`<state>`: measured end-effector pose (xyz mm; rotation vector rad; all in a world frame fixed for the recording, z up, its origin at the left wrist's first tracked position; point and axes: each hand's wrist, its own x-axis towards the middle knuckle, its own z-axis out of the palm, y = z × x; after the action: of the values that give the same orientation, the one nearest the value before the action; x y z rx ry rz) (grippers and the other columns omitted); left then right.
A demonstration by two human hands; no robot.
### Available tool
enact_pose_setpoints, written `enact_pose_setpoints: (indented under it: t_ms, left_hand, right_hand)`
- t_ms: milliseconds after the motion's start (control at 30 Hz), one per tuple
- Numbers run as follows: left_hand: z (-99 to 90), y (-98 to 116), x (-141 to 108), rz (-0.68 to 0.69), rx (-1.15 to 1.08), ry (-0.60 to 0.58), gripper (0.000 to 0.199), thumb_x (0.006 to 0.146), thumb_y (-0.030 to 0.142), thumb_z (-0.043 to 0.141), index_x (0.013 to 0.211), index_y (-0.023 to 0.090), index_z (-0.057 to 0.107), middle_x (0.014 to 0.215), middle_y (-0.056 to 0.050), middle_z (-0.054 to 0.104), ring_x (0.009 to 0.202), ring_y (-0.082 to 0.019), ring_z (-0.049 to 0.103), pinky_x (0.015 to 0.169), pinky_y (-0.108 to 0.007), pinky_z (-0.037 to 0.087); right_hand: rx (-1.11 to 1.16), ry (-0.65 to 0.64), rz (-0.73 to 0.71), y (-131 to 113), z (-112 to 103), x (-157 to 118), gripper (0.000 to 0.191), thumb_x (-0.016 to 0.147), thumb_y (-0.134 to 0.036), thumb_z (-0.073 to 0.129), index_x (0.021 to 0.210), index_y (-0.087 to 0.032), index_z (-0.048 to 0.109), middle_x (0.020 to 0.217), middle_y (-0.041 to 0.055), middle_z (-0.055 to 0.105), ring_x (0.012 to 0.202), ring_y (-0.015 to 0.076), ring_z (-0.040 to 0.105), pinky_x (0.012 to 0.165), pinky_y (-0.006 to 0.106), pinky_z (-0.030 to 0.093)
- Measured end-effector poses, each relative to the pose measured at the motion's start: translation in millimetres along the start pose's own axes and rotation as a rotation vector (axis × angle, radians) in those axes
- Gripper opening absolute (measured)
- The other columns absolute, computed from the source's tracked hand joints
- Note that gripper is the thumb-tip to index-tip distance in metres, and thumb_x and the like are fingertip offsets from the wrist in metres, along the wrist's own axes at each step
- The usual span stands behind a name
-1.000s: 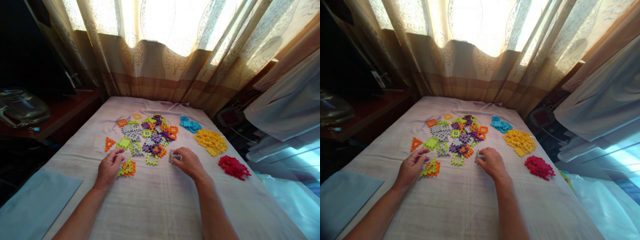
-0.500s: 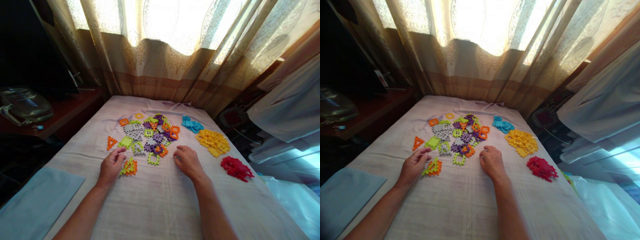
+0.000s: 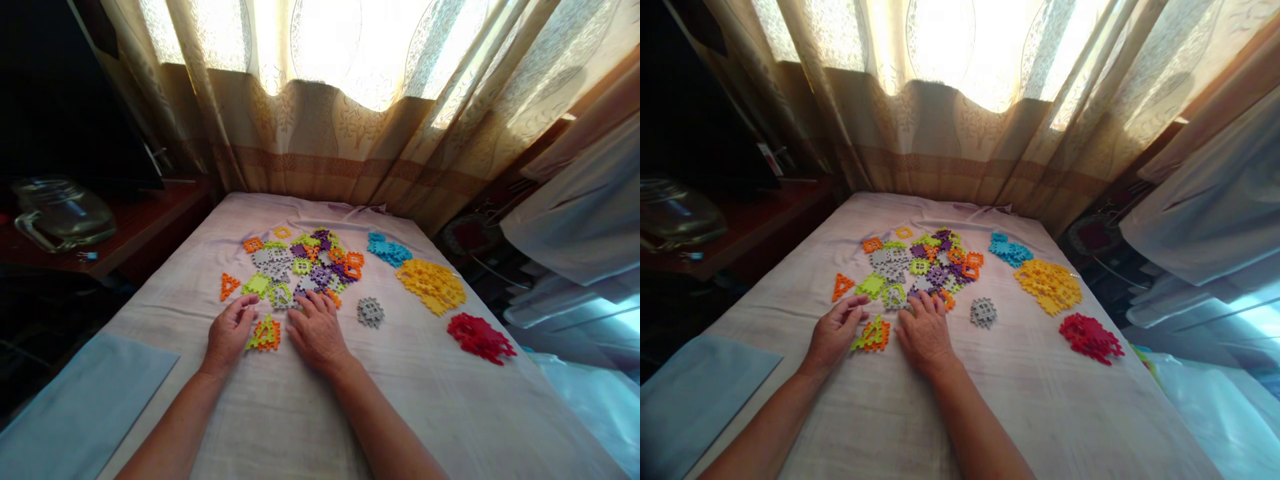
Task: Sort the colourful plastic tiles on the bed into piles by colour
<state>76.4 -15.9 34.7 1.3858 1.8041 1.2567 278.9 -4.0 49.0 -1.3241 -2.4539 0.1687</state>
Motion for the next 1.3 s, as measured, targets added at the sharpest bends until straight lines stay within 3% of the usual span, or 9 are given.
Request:
enact_pose_setpoints:
  t_ms: [333, 733, 1067, 1133, 1300]
  left_hand:
    - [-0.2, -0.9, 0.1, 0.005, 0.023, 0.0, 0.042, 0.079, 0.051, 0.05, 0.103, 0.021, 0.067, 0.105, -0.006, 0.075, 0.08, -0.02, 0.073, 0.073, -0.03, 0.057]
    - [-0.1, -1.5, 0.0, -0.006, 0.024, -0.013, 0.045, 0.078, 0.053, 0.051, 0.105, 0.022, 0.067, 0.108, -0.007, 0.074, 0.083, -0.021, 0.073, 0.076, -0.032, 0.057]
    - [0.5, -3.2, -0.4, 0.0, 0.01, -0.002, 0.042, 0.079, 0.05, 0.051, 0.105, 0.022, 0.067, 0.106, -0.006, 0.075, 0.082, -0.021, 0.073, 0.074, -0.031, 0.057]
    - [0.5, -4.0, -0.2, 0.003, 0.006, -0.005, 0.042, 0.079, 0.05, 0.051, 0.105, 0.021, 0.067, 0.107, -0.006, 0.075, 0.082, -0.021, 0.073, 0.074, -0.031, 0.057]
    - [0.7, -3.7, 0.4, 0.004, 0.01, -0.009, 0.041, 0.079, 0.051, 0.051, 0.104, 0.022, 0.067, 0.106, -0.006, 0.075, 0.081, -0.021, 0.073, 0.075, -0.031, 0.057]
  right_hand:
    - [0.075, 0.037, 0.022, 3.0, 4.1, 1.8, 0.022, 0.091, -0.034, 0.059, 0.108, -0.024, 0.068, 0.121, 0.0051, 0.067, 0.128, 0.0255, 0.045, 0.114, 0.05, 0.02]
    - [0.073, 0.035, 0.014, -5.3, 9.0, 3.0, 0.027, 0.092, -0.037, 0.058, 0.115, -0.026, 0.066, 0.126, 0.006, 0.065, 0.128, 0.0266, 0.044, 0.112, 0.051, 0.022]
    - [0.1, 0.191, 0.039, 3.7, 10.5, 1.8, 0.011, 0.091, -0.028, 0.058, 0.092, -0.023, 0.067, 0.1, 0.0038, 0.071, 0.109, 0.0212, 0.054, 0.107, 0.042, 0.026]
    - [0.097, 0.205, 0.058, 2.8, 8.0, 3.4, 0.01, 0.089, -0.027, 0.06, 0.095, -0.023, 0.067, 0.101, 0.0044, 0.071, 0.109, 0.022, 0.054, 0.106, 0.042, 0.026]
    - [0.023, 0.133, 0.065, -6.4, 2.7, 19.6, 0.034, 0.088, -0.03, 0.059, 0.121, -0.024, 0.062, 0.111, 0.0083, 0.068, 0.107, 0.0253, 0.052, 0.096, 0.042, 0.032]
